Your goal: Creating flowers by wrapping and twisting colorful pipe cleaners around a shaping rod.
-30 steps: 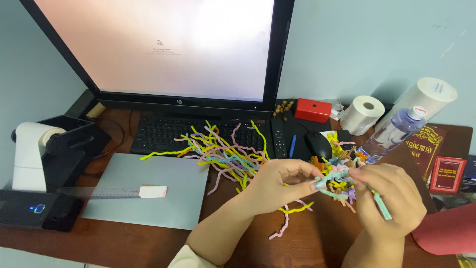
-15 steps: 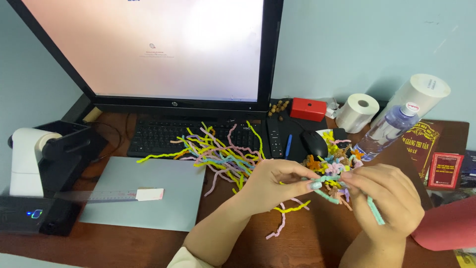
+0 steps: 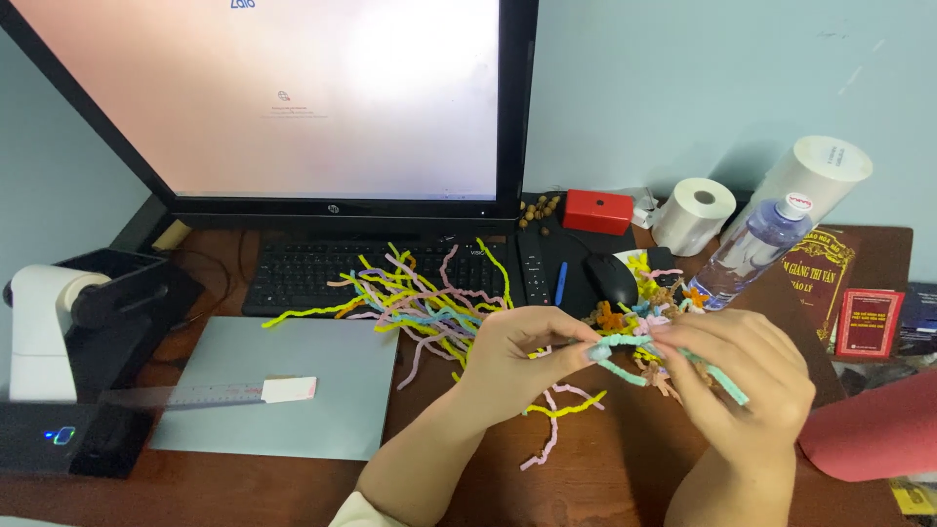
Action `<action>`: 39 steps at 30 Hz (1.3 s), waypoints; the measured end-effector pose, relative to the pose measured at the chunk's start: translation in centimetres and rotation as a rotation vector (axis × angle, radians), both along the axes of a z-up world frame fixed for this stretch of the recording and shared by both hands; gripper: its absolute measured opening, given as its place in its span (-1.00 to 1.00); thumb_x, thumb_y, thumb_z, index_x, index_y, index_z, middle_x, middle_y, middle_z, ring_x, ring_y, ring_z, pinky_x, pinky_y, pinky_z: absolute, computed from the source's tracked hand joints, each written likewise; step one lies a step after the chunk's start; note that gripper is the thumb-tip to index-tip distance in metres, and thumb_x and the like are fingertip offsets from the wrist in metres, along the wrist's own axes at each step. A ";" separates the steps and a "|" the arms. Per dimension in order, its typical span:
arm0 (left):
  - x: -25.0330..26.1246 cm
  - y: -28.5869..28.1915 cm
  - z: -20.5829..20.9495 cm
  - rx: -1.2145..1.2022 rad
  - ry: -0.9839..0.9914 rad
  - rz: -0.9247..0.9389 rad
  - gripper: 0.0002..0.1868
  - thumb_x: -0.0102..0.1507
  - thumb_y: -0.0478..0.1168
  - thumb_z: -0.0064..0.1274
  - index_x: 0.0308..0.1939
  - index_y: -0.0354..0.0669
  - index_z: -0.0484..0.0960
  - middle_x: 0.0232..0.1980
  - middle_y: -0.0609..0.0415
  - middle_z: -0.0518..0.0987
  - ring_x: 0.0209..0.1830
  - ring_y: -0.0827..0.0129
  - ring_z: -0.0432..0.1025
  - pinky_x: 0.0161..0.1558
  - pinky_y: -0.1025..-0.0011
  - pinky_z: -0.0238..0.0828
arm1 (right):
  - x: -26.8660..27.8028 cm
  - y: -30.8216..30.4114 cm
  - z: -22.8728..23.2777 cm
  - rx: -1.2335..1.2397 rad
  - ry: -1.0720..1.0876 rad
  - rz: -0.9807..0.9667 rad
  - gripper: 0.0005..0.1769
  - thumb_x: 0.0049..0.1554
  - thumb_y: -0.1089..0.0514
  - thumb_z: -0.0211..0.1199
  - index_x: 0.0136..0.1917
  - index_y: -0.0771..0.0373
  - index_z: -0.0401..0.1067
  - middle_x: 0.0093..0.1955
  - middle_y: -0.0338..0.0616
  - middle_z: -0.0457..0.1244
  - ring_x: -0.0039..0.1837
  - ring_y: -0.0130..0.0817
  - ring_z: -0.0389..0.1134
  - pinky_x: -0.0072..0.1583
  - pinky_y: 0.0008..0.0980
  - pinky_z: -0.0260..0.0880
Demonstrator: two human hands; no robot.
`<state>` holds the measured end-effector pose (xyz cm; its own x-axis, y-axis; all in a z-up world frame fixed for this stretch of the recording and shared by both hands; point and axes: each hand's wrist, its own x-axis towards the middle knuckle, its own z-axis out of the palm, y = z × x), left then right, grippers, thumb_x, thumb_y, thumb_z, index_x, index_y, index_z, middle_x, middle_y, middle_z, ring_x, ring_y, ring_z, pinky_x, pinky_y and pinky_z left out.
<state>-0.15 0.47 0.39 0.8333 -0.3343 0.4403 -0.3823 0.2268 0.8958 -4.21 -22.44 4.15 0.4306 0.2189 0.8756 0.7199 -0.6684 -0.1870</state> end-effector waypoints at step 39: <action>1.3 -0.8 -2.4 -0.195 0.114 0.214 -0.93 0.35 -0.38 0.30 -0.10 -0.22 0.82 -0.11 -0.01 0.85 -0.13 0.40 0.71 0.02 0.49 0.61 | -0.8 0.8 1.6 -0.354 0.188 0.174 -0.70 0.47 0.12 0.12 0.38 0.15 0.54 0.32 -0.16 0.42 0.18 -0.03 0.46 0.20 -0.08 0.44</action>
